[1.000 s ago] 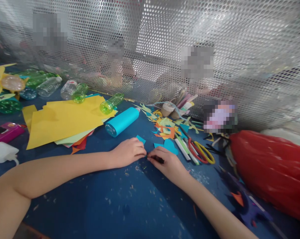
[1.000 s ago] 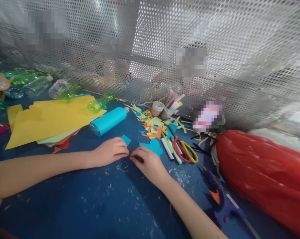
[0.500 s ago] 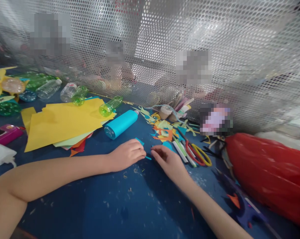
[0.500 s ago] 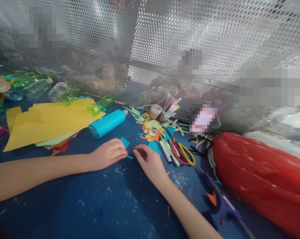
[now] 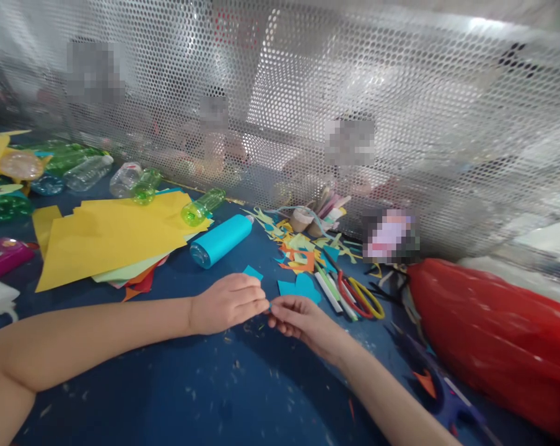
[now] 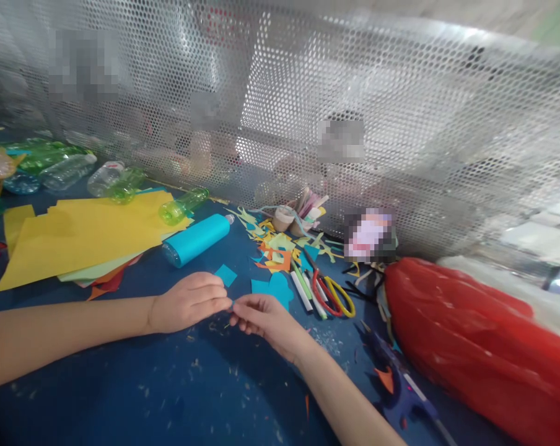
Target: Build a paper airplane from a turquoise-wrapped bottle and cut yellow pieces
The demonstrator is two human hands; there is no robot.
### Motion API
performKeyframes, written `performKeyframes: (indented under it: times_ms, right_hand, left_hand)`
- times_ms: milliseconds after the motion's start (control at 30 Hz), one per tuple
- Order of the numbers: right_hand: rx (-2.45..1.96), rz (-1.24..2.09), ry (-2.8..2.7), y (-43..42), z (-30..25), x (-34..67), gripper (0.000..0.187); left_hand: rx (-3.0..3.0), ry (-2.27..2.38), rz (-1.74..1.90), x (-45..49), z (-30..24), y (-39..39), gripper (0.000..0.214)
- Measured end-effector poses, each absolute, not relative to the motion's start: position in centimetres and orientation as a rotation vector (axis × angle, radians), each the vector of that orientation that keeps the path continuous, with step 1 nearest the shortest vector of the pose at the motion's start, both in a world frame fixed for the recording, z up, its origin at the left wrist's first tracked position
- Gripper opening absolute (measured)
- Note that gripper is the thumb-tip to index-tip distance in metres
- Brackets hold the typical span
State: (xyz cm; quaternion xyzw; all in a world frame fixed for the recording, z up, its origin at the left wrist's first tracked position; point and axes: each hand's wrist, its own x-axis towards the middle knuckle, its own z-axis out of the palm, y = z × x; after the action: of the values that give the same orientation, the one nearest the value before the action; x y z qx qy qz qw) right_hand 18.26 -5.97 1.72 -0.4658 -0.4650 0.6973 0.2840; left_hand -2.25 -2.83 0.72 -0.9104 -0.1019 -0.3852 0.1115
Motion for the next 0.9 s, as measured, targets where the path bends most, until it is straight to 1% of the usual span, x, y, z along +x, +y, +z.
performKeyframes:
  times_ms: [100, 167, 200, 300, 333, 433, 533, 633, 800, 900]
  right_hand:
    - [-1.271, 1.744, -1.291, -5.9, 1.2, 17.9, 0.024]
    - [-1.276, 1.630, -1.306, -5.9, 0.9, 17.7, 0.024]
    - [-1.277, 1.573, -1.305, -5.9, 0.7, 17.5, 0.025]
    - [-1.277, 1.444, -1.292, -6.0, 0.2, 17.2, 0.026]
    - [-1.272, 1.421, -1.295, -6.1, 0.2, 17.1, 0.027]
    - [-1.260, 1.398, -1.307, -6.2, 0.1, 16.9, 0.028]
    - [-1.263, 1.390, -1.315, -6.4, 0.2, 16.7, 0.028]
    - [-1.267, 1.388, -1.327, -6.4, 0.3, 16.6, 0.028]
    - [-1.277, 1.409, -1.345, -6.4, 0.3, 16.6, 0.031]
    - [-1.278, 1.415, -1.350, -6.3, 0.3, 16.6, 0.031]
  left_hand:
    - [-2.797, -0.449, -1.115, -2.1, 0.4, -2.4, 0.014]
    - [-2.918, -0.620, -1.221, -1.9, 0.3, -2.0, 0.011]
    - [-2.979, -0.739, -1.335, -1.8, 0.2, -1.8, 0.013]
    - [-3.202, -1.201, -1.756, -1.7, 0.1, -1.3, 0.032]
    - [-3.303, -1.363, -1.842, -1.6, 0.1, -1.2, 0.033]
    - [-3.551, -1.755, -1.890, -1.3, 0.1, -1.6, 0.026]
    - [-3.459, -2.037, -2.061, -1.0, 0.3, -2.3, 0.024]
    - [-3.396, -2.083, -2.200, -0.9, 0.3, -2.6, 0.022]
    - [-3.461, -1.933, -2.247, -0.9, 0.2, -2.6, 0.018]
    - [-3.474, -1.931, -2.276, -0.8, 0.2, -2.6, 0.018]
